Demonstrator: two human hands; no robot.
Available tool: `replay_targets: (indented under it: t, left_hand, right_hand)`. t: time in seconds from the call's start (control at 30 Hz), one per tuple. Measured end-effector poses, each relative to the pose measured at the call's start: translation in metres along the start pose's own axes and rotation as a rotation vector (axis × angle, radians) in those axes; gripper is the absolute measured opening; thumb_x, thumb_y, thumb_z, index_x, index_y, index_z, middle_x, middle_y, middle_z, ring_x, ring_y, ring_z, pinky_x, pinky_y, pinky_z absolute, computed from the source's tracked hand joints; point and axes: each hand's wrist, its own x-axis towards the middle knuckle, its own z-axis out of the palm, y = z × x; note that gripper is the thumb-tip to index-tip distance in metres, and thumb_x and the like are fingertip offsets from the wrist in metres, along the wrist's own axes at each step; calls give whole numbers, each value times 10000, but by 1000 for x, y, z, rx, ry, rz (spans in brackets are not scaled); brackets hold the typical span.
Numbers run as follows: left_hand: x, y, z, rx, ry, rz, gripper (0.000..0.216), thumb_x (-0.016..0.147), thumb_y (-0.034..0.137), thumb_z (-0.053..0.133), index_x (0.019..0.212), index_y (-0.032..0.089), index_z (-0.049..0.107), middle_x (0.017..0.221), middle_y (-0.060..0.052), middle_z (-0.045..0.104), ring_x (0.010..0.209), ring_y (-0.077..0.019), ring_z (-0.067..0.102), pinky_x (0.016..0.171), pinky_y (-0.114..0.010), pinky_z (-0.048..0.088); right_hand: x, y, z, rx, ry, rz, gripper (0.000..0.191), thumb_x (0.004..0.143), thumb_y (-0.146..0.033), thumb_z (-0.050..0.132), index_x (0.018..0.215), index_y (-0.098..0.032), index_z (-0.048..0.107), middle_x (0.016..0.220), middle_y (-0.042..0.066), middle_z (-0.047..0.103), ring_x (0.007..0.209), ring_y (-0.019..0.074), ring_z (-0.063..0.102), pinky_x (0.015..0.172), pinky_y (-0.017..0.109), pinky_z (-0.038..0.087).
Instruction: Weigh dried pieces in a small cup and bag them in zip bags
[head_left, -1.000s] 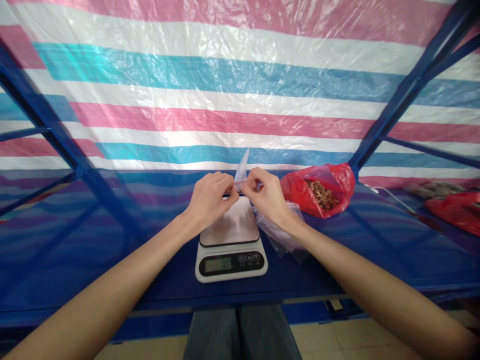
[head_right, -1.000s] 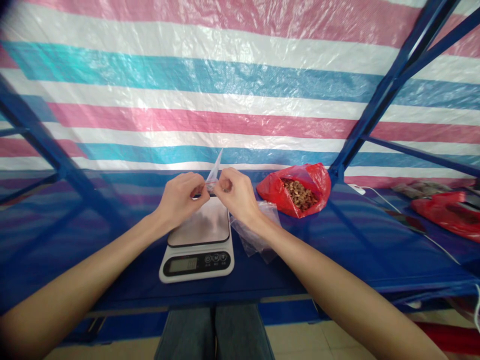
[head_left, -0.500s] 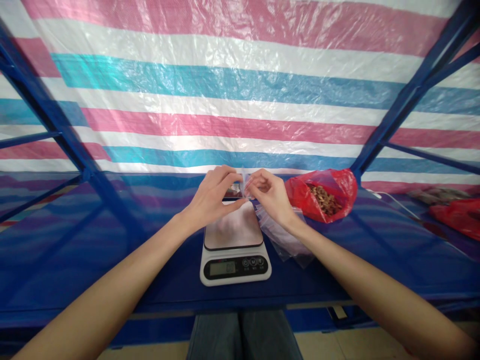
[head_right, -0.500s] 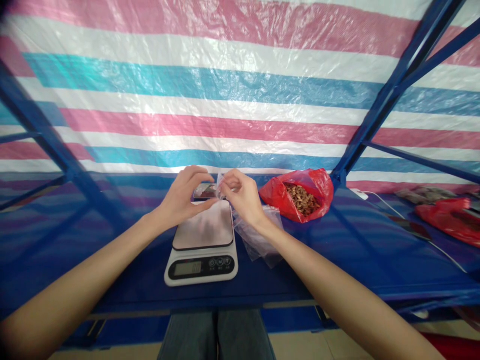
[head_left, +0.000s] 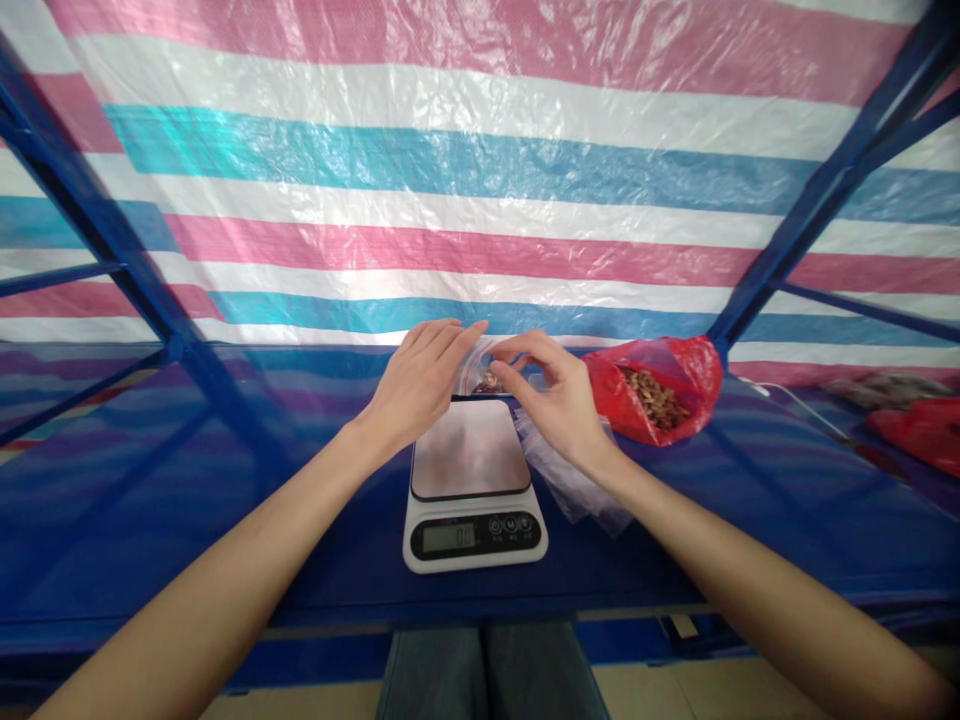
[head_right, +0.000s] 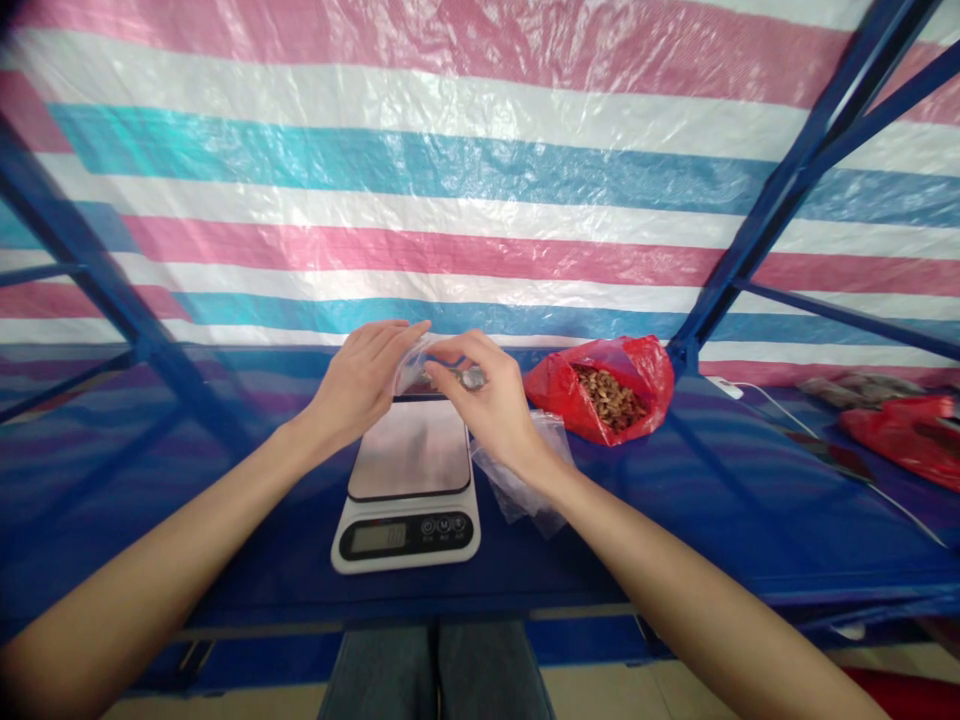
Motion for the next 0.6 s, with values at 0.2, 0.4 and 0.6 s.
replay_targets:
  t: [0.2, 0.4, 0.6]
  left_hand:
    - [-2, -1, 5, -36, 40, -50, 438, 1006, 102, 416, 1407, 194, 566, 1181, -124, 687, 1173, -295, 597, 1034, -477, 499]
    - [-4, 2, 7, -59, 18, -31, 354, 1070, 180, 418, 1383, 168, 585, 1154, -116, 707, 1099, -287, 578, 993, -458, 476]
    - [-4, 0, 7, -79, -23, -42, 329, 1095, 257, 422, 1362, 194, 602, 1127, -109, 712, 1069, -275, 598, 988, -449, 464]
  right_hand:
    - [-4, 2, -13, -245, -94, -413, 399, 1012, -84, 485, 1187, -273, 790, 1154, 96, 763, 1092, 250, 715, 944, 466, 585]
    - [-4, 4, -18, -279, -172, -571, 439, 1009, -48, 459, 1246, -255, 765, 1170, 106, 773, 1115, 258, 719, 958, 483, 600]
    - [-4, 7, -18, -279, -227, -547, 453, 1021, -65, 439, 1285, -256, 753, 1217, 104, 773, 1173, 261, 709, 995, 498, 603]
